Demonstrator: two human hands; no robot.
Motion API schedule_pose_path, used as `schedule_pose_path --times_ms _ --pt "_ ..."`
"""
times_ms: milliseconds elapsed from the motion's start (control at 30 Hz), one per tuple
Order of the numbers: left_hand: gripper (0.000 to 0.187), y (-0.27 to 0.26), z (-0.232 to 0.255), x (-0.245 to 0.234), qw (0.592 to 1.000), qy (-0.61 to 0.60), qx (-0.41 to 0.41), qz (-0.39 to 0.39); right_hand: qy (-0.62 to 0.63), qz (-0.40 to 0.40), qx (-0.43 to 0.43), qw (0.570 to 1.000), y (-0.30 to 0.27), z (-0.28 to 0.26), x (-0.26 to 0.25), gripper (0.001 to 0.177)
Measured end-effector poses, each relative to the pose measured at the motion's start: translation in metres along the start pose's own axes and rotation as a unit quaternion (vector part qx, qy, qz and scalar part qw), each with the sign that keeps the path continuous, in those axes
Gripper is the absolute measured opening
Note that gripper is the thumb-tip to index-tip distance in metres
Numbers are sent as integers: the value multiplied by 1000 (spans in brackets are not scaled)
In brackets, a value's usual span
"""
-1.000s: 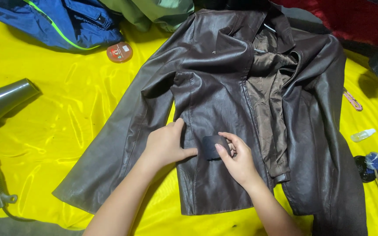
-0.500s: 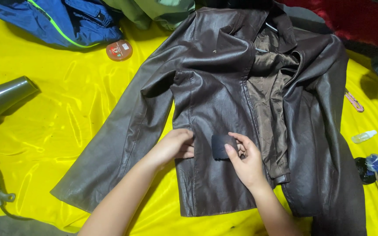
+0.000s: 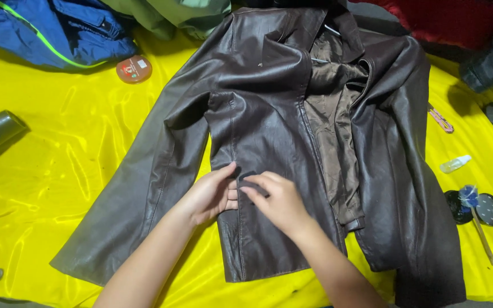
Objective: The person cleans a brown leather jacket laid on a yellow surface. They apply a liquid with a brush, rub the surface with a small white block, wipe with a dark sponge, and dry the area with a hairdryer. The process is repeated on the same section of the jacket.
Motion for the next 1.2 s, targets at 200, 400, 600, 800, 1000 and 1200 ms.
schedule_pose_path --times_ms 200,400,600,800,1000,1200 --pt "73 -11 4 29 996 -46 -10 -72 -63 155 2 986 -9 19 -57 14" --pt "84 -6 -17 34 986 -119 -30 -112 -94 94 -24 991 -7 21 -45 12" --pt "87 -22 -11 67 981 -163 -24 -97 -89 103 -5 991 -20 44 -30 10" --pt "86 -39 7 84 985 -166 -12 -54 -87 142 28 986 -15 35 -80 15" --pt "89 -30 -2 87 984 -146 -22 -99 -7 64 54 997 -47 70 -3 15" --pt "83 -24 -9 77 984 -123 2 -130 -8 116 28 993 -33 9 -74 14"
Point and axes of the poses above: each hand's wrist, its own y-axis towards the middle knuckle, its own x-axis out of the palm, z = x × y, the point moved 10 cm from there along y, towards the middle knuckle, and after that the axes turned 1 degree about x, right-handed, at the moved point
